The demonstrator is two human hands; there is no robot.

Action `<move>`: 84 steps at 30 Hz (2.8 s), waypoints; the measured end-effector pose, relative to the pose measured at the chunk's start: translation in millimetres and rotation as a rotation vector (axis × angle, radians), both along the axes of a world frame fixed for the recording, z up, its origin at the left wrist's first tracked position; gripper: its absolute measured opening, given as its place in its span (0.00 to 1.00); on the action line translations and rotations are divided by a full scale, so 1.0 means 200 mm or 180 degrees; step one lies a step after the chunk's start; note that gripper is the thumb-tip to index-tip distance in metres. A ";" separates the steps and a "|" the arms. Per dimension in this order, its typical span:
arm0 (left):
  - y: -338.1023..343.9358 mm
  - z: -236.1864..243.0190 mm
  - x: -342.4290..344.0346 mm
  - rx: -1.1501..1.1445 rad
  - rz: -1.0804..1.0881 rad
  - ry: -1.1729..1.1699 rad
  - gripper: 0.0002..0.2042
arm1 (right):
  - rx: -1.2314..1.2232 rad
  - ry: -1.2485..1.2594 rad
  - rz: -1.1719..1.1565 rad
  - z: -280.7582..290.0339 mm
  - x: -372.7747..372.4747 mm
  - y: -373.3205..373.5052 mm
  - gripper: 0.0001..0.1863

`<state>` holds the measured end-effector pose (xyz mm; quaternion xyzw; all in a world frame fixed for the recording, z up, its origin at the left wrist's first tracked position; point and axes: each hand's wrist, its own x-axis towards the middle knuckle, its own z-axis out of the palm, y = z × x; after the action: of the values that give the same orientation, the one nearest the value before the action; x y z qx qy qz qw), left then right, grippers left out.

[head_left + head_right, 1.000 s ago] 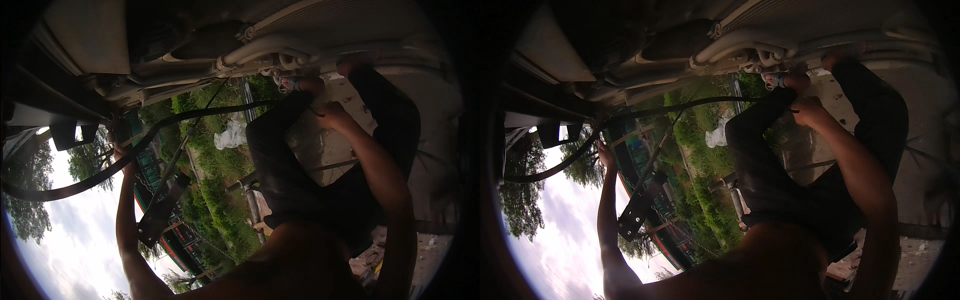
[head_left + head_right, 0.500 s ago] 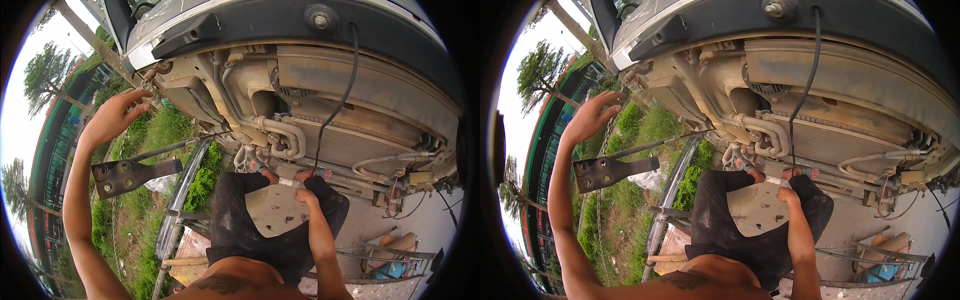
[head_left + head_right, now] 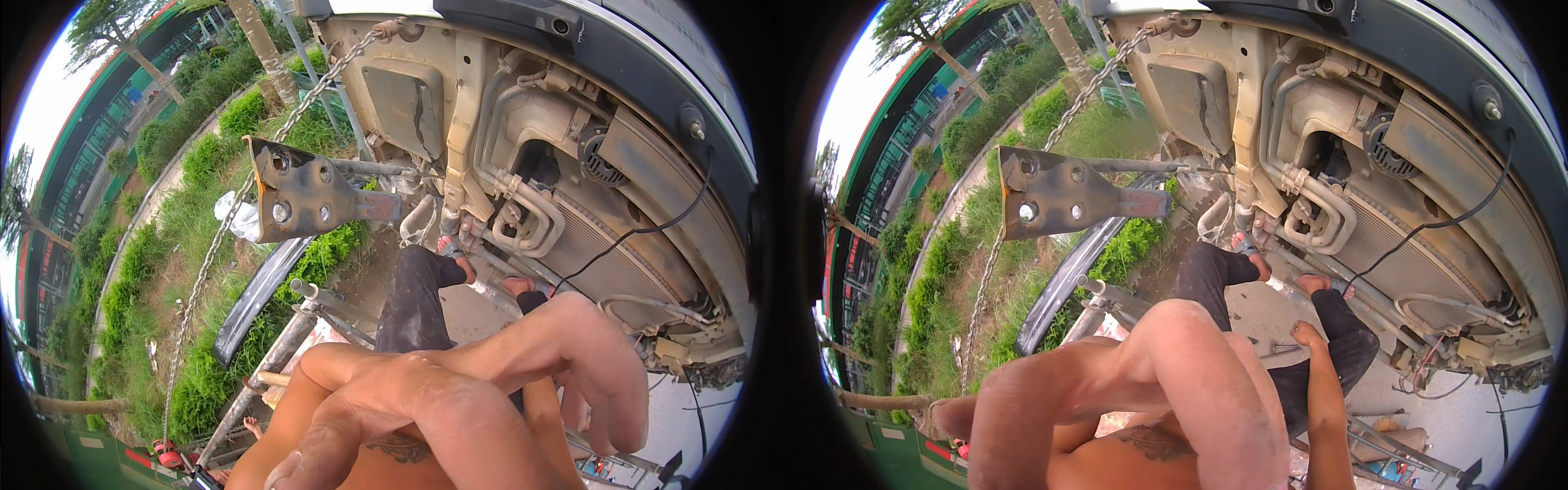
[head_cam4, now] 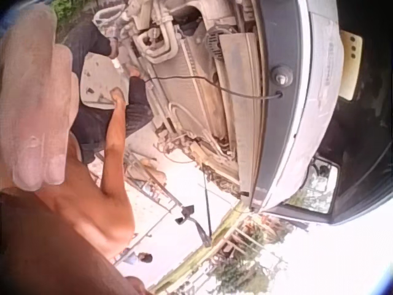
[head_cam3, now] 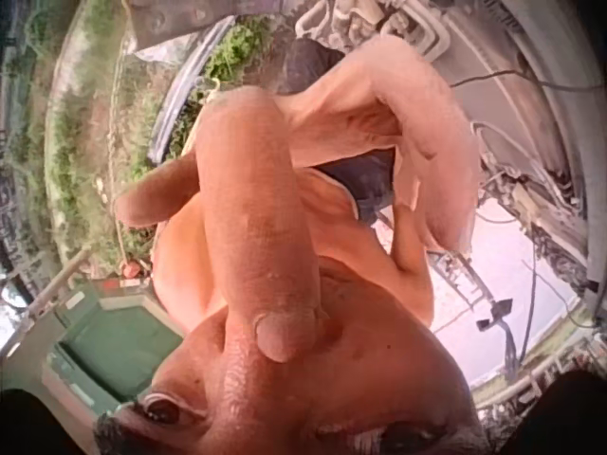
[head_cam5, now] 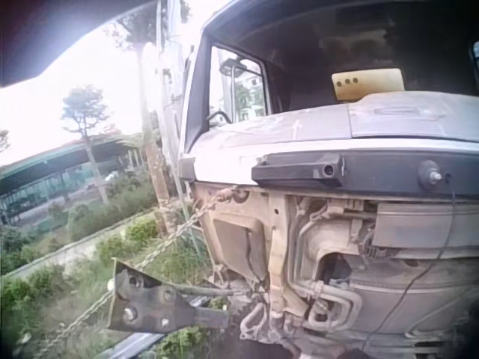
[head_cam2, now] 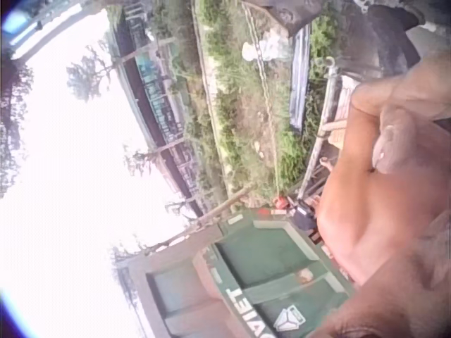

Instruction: The person secures a chain to the front frame of a vehicle using a metal bracket and hammer. They repeatedly adjust the chain and bracket, then hammer the bracket into place to secure it.

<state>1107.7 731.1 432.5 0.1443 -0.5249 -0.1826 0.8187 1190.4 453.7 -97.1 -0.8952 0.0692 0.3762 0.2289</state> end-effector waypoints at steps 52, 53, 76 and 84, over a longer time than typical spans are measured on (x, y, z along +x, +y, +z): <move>1.37 -0.52 0.33 0.3981 0.5278 0.0409 0.11 | -0.1774 -0.1489 -0.1074 0.87 -1.16 -0.48 0.15; 1.34 -0.44 0.38 0.3712 0.5601 0.0358 0.09 | -0.2197 -0.0785 -0.0494 0.78 -1.26 -0.47 0.17; 0.78 -0.34 1.30 0.4398 0.5427 -0.1124 0.17 | -0.0041 -0.4926 0.0429 2.26 0.04 0.10 0.10; 0.66 -0.35 1.34 0.4800 0.5073 -0.1214 0.18 | -0.0636 -0.6302 0.0772 3.03 1.27 0.60 0.11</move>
<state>1375.5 863.7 361.8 0.9262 -0.1540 0.1484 0.3104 1444.5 574.5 509.2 -0.8213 -0.2130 -0.5250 0.0673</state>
